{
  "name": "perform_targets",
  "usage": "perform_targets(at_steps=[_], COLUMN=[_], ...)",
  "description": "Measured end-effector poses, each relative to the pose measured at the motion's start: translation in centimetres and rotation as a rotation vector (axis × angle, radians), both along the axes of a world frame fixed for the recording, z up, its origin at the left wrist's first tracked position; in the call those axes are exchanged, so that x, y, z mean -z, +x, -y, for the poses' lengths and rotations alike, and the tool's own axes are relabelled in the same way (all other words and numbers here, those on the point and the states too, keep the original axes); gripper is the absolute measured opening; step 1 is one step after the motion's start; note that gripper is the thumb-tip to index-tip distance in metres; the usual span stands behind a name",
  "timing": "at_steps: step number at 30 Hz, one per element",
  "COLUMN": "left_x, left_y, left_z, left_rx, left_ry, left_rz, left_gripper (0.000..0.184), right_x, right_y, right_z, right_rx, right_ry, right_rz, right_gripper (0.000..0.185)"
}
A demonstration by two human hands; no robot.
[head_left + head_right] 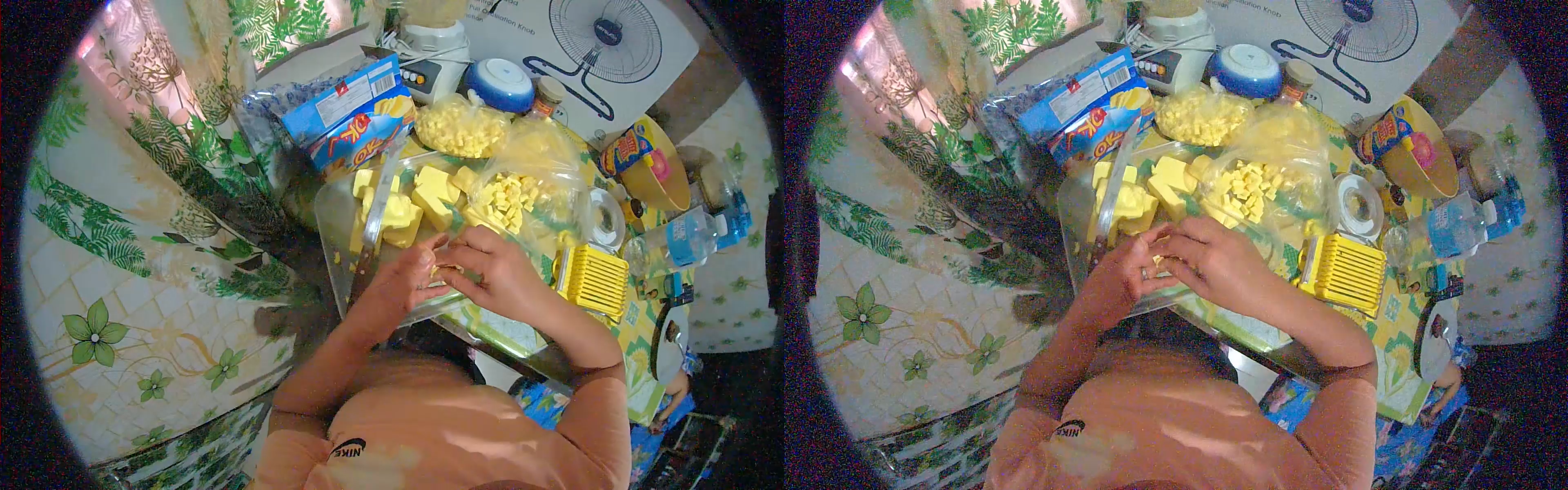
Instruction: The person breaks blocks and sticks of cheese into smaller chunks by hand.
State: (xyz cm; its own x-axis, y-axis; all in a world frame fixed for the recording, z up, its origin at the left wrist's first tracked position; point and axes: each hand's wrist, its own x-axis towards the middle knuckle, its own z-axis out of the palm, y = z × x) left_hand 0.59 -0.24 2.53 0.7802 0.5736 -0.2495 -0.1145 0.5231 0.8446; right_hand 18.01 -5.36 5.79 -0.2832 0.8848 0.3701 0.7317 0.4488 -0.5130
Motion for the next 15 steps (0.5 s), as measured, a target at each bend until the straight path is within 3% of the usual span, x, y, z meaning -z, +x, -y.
perform_targets(at_steps=[3,6,9,12,15], left_x=[0.6,-0.3,-0.3,0.1,-0.3], left_y=[0.0,0.0,-0.9,-1.7,-1.6], left_z=[0.6,0.3,0.2,-0.4,0.0], left_rx=[-0.054,-0.08,-0.103,0.021,-0.009], left_ry=[0.077,-0.057,-0.038,-0.026,0.01], left_rz=[0.01,0.042,0.087,0.105,0.065], left_gripper=[0.052,0.052,0.049,0.039,0.033], right_x=[0.1,0.3,-0.3,-0.9,-1.1], right_y=[0.2,0.3,0.6,0.4,0.3], right_z=[0.1,0.1,0.1,0.3,0.4], right_rx=[-0.047,-0.058,-0.08,-0.041,-0.038], right_ry=[-0.007,-0.017,-0.091,-0.127,-0.124], right_rz=[0.029,-0.006,-0.163,-0.263,-0.271], right_gripper=[0.018,0.017,0.016,0.016,0.018])
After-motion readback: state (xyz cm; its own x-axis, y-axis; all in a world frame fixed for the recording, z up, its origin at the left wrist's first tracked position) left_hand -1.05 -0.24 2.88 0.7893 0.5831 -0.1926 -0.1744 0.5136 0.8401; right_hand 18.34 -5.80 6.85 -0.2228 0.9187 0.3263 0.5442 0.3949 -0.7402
